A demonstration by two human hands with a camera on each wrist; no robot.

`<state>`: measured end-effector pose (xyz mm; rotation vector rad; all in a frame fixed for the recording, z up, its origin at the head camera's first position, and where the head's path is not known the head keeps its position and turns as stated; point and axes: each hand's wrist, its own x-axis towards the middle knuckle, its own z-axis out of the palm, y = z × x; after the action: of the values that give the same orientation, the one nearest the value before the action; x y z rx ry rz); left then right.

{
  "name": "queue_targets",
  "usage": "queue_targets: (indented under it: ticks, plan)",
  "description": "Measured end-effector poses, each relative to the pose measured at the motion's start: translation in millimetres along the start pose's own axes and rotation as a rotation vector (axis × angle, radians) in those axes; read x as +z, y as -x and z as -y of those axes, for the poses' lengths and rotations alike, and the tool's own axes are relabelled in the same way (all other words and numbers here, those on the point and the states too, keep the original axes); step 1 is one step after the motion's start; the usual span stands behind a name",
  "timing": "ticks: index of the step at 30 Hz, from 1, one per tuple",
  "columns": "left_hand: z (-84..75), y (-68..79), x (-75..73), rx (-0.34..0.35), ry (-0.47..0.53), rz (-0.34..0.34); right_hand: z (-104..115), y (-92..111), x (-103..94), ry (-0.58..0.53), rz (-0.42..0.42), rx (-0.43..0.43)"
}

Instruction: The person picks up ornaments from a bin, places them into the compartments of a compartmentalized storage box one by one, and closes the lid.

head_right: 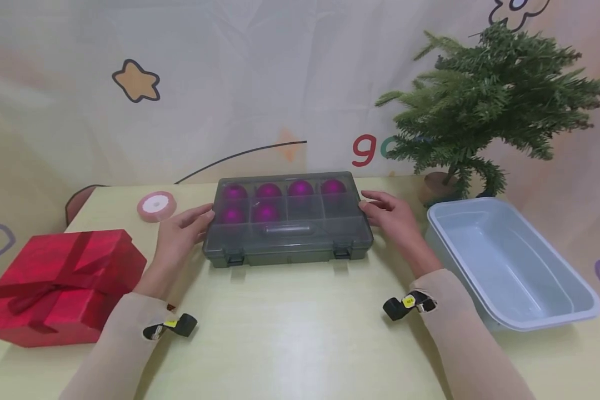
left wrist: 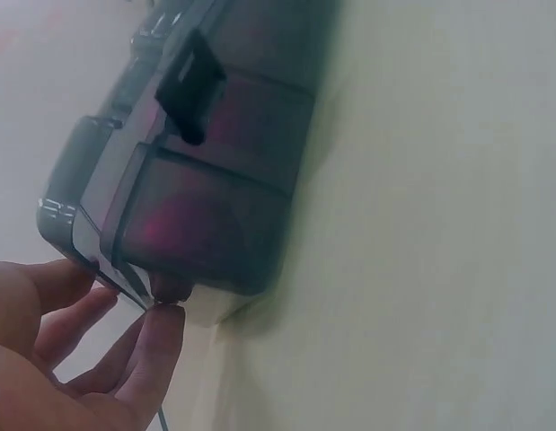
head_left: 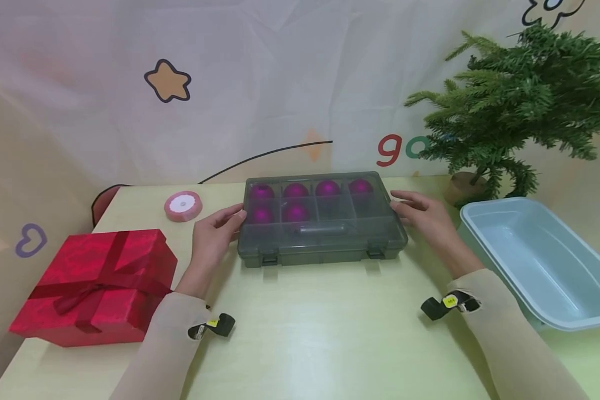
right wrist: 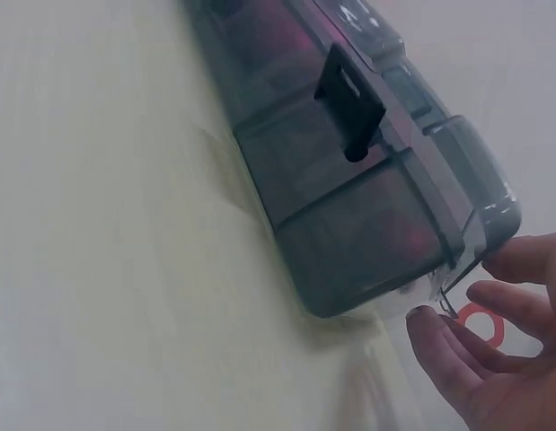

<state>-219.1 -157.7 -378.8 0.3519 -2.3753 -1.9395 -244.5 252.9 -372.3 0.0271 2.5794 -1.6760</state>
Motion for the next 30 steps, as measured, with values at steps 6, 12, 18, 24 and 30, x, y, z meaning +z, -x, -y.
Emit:
queue_targets:
  ticks: [6, 12, 18, 24, 30]
  plan:
    - [2.1, 16.5, -4.8, 0.0, -0.037, 0.007, -2.1, 16.8, -3.7, -0.006, 0.034, -0.016]
    - [3.9, 27.5, -10.0, 0.014, -0.055, 0.021, -3.8, 29.0, -6.0, -0.022, 0.038, -0.038]
    - [5.4, 29.8, -8.6, 0.051, -0.043, 0.015, -5.2, 29.4, -3.3, -0.023, 0.026, -0.066]
    - [7.1, 23.0, -3.1, 0.058, -0.043, -0.002, -4.4, 24.6, -0.5, -0.019, 0.012, -0.039]
    - [6.3, 13.0, 1.0, 0.052, -0.037, -0.02, -3.7, 16.4, 1.7, -0.006, -0.01, -0.046]
